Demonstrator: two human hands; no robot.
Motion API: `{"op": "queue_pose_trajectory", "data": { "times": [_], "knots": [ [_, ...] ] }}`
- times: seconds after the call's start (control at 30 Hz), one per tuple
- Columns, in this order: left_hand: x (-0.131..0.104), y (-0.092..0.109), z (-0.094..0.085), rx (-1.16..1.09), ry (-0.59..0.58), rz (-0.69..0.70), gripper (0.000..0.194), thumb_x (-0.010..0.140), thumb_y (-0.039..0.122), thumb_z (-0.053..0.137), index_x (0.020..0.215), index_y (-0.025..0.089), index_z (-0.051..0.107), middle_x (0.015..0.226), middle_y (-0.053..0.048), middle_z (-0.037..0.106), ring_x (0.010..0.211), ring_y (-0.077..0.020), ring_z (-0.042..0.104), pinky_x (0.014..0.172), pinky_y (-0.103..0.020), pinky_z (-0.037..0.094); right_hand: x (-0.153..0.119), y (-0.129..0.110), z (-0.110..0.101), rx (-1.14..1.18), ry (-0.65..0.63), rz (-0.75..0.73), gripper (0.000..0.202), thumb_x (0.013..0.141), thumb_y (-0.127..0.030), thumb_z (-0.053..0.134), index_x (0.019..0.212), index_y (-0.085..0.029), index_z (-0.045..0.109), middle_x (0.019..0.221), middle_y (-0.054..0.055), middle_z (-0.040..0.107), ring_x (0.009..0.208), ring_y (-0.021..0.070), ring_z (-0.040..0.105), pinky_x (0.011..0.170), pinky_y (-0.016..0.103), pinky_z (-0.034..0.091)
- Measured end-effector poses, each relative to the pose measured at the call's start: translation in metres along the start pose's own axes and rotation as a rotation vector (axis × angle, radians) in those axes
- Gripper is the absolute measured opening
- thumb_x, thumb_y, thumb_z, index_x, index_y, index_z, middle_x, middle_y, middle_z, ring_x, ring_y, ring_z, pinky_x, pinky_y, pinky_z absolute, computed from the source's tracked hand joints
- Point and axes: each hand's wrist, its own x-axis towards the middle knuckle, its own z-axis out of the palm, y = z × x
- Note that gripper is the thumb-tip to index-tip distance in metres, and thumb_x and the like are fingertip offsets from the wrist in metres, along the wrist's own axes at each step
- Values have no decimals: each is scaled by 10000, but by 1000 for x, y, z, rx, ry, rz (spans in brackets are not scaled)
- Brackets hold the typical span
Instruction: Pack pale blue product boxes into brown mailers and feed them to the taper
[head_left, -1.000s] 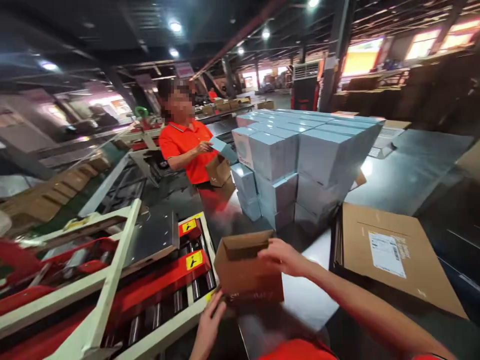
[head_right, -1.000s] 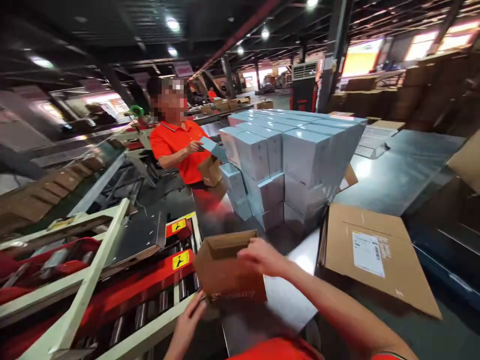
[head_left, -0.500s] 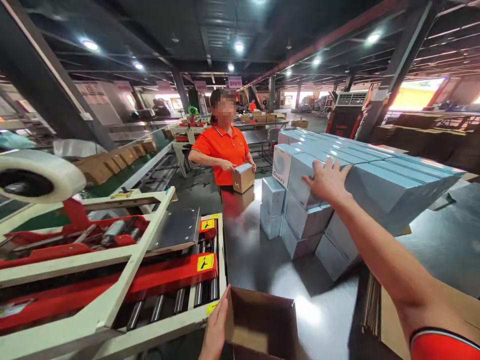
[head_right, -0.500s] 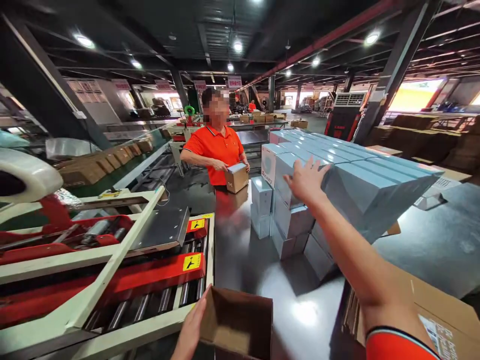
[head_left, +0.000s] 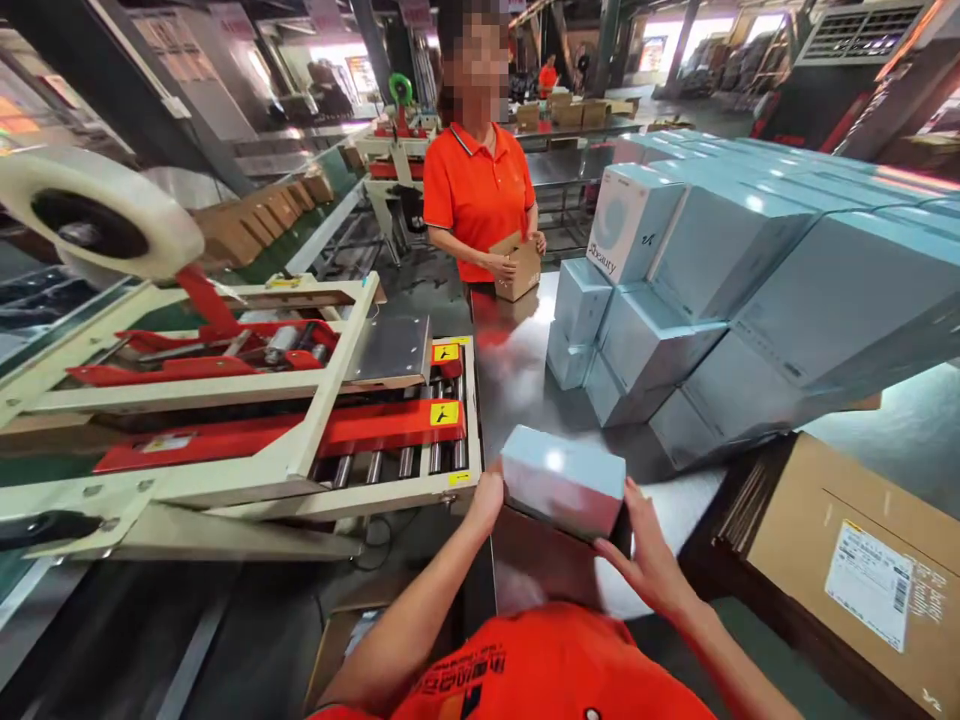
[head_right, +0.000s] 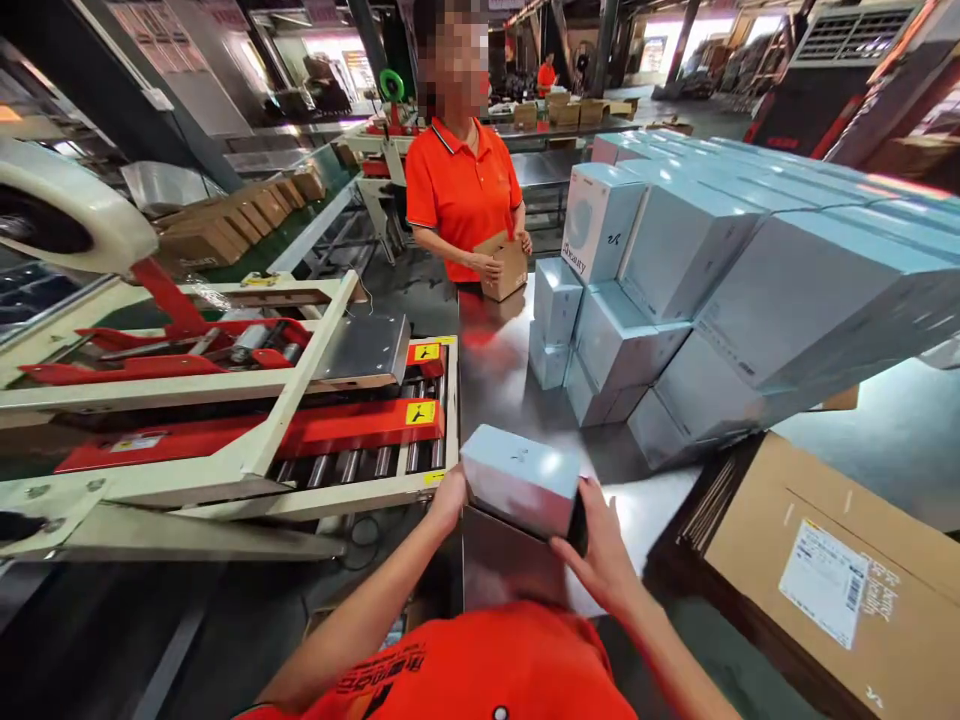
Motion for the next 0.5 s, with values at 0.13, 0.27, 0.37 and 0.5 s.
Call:
{"op": "queue_pose_trajectory", "data": {
  "times": [0.13, 0.27, 0.37, 0.5],
  "knots": [
    [-10, 8, 2, 126, 102, 110, 378, 948, 422, 458, 1131, 171, 673, 1191, -123, 705, 1143, -246, 633, 1047, -400, 457, -24, 43, -12, 111, -49, 200, 772, 937, -514, 512, 1585, -311, 145, 1657, 119, 199, 1528, 335, 173, 1190, 609, 293],
    [-46, 14, 12, 306, -32, 301, 302, 921, 419, 513, 837, 204, 708, 959, -100, 724, 1011, -259, 640, 1012, -423, 459, 7, 62, -2, 204, -125, 214, 851, 909, -522, 567, 1584, -232, 140, 1632, 181, 248, 1493, 299, 298, 1172, 535, 364],
    [-70, 15, 16, 618, -269, 594, 328, 945, 424, 512, 848, 215, 745, 1059, -112, 735, 1096, -298, 612, 1072, -495, 397, 25, 66, 23, 155, -119, 124, 703, 921, -503, 567, 1505, -175, 353, 1552, 207, 396, 1446, 297, 388, 1169, 536, 368],
    [-59, 20, 11, 867, -260, 694, 516, 913, 554, 549, 1281, 209, 660, 1375, -164, 608, 1330, -392, 466, 1144, -585, 273, 18, 71, 22, 44, -331, 10, 511, 970, -509, 478, 1401, -244, 542, 1532, 150, 457, 1490, 350, 289, 1157, 658, 298]
  ]
}}
